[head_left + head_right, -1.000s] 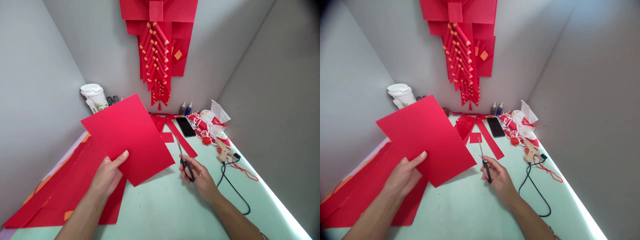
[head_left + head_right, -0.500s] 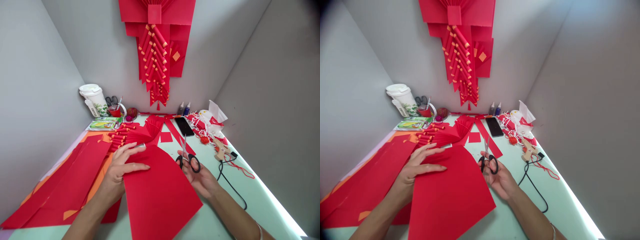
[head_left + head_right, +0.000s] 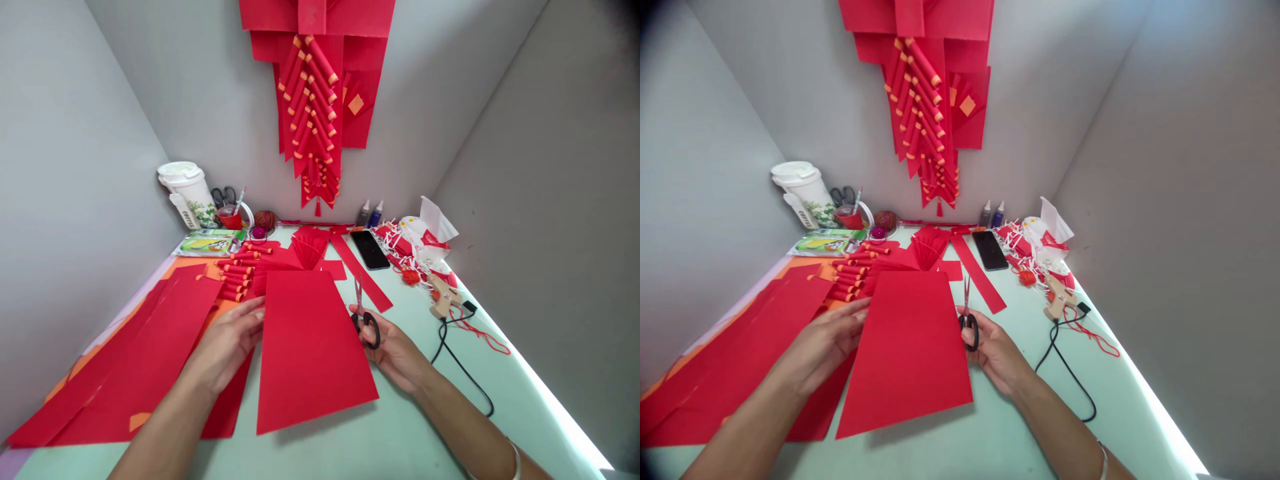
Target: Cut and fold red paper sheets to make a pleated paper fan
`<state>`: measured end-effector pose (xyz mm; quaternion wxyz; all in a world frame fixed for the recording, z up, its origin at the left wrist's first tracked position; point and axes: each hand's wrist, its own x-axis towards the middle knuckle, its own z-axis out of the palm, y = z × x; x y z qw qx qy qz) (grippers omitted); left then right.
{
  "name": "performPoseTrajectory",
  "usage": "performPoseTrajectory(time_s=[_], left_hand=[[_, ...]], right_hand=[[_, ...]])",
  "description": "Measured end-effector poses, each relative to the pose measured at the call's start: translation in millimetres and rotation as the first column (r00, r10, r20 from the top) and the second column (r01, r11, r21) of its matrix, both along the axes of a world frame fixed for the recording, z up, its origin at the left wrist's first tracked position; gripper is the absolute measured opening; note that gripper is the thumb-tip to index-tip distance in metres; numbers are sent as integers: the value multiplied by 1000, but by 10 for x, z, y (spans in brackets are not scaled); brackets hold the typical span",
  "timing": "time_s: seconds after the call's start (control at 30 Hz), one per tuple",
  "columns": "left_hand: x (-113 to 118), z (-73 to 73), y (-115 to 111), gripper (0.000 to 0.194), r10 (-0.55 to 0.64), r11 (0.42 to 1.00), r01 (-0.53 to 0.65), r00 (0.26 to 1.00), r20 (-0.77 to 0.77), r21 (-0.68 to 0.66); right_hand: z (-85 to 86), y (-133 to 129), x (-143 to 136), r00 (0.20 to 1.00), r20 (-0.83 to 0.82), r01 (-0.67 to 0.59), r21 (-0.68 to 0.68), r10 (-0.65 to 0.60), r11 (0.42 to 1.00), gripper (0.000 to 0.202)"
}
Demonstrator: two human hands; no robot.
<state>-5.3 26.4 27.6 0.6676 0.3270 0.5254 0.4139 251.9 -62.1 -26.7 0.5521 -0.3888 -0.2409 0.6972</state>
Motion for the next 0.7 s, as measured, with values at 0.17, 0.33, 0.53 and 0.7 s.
performPoseTrajectory(time_s=[0.17,0.33,0.53,0.7], left_hand=[[136,-62,-76,12,-5,979,56,968,252,-196],[226,-159,-159,39,-80,951,138,974,213,-277],[108,-37,-148,31,-125,972,161,971,205,-169],[19,26,-74,35,-48,988,77,976,214,-132]], right_hand=[[1,-11,-18,996,85,-40,-9,40,999,51],[38,-38,-15,985,169,-41,48,32,998,51],[24,-63,25,983,175,-74,157,46,985,56],[12,-71,34,970,231,-114,163,75,980,52]])
